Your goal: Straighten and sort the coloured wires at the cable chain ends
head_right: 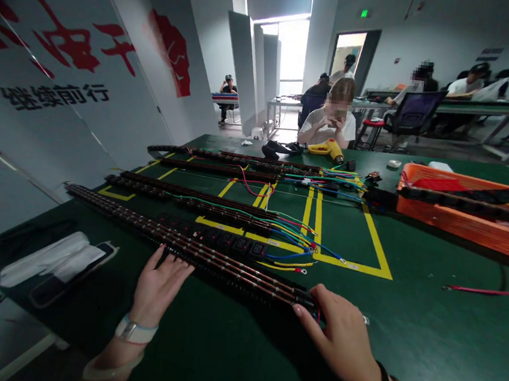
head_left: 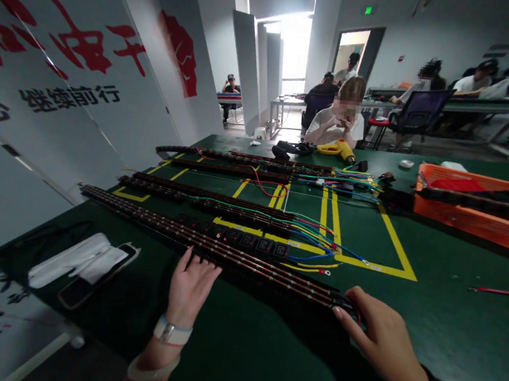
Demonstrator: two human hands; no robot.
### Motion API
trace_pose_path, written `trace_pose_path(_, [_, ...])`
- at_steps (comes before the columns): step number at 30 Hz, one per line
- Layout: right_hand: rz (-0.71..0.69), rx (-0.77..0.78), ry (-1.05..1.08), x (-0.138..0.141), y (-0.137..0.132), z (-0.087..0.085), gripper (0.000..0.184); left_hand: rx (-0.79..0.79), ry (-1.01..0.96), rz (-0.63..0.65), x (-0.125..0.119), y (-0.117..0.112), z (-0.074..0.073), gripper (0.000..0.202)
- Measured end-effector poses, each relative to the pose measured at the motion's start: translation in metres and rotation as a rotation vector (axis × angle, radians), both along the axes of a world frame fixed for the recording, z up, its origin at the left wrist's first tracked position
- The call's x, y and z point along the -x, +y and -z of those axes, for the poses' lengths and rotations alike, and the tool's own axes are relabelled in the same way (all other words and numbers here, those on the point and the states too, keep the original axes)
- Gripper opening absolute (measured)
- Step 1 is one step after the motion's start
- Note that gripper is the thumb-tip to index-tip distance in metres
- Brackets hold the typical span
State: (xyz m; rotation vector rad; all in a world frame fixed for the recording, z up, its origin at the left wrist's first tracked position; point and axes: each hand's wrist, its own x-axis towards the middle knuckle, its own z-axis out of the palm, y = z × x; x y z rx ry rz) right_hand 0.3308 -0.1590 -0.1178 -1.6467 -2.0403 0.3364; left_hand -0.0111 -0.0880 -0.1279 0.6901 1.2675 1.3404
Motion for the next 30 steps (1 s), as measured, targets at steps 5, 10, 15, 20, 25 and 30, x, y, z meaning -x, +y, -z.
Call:
trace_pose_path(5, [-0.012, 0.081, 0.039, -0.001, -0.011, 0.016, 0.029, -0.004, -0.011, -0.017, 0.0, -0.005, 0.017, 0.052])
trace_pose_path(10, [-0.002, 0.15, 0.033, -0.004, -0.008, 0.029, 0.03, 0.084, -0.035, -0.075, -0.002, -0.028, 0.007, 0.053])
trace_pose_path(15, [-0.102, 0.185, -0.063, -0.012, 0.004, 0.03, 0.032, -0.031, -0.227, -0.214, 0.006, -0.051, -0.035, 0.06])
trace_pose_path(20, [-0.24, 0.066, -0.128, -0.022, 0.045, 0.007, 0.032, -0.247, -0.197, -0.262, 0.027, 0.007, -0.062, 0.047])
trace_pose_path(25, [-0.213, -0.183, -0.16, -0.009, 0.127, 0.007, 0.043, 0.002, -0.122, -0.343, 0.06, 0.116, -0.055, 0.047])
trace_pose_path(30, [-0.19, -0.183, -0.221, 0.026, 0.202, 0.033, 0.061, 0.177, -0.097, -0.416, 0.083, 0.184, -0.048, 0.047])
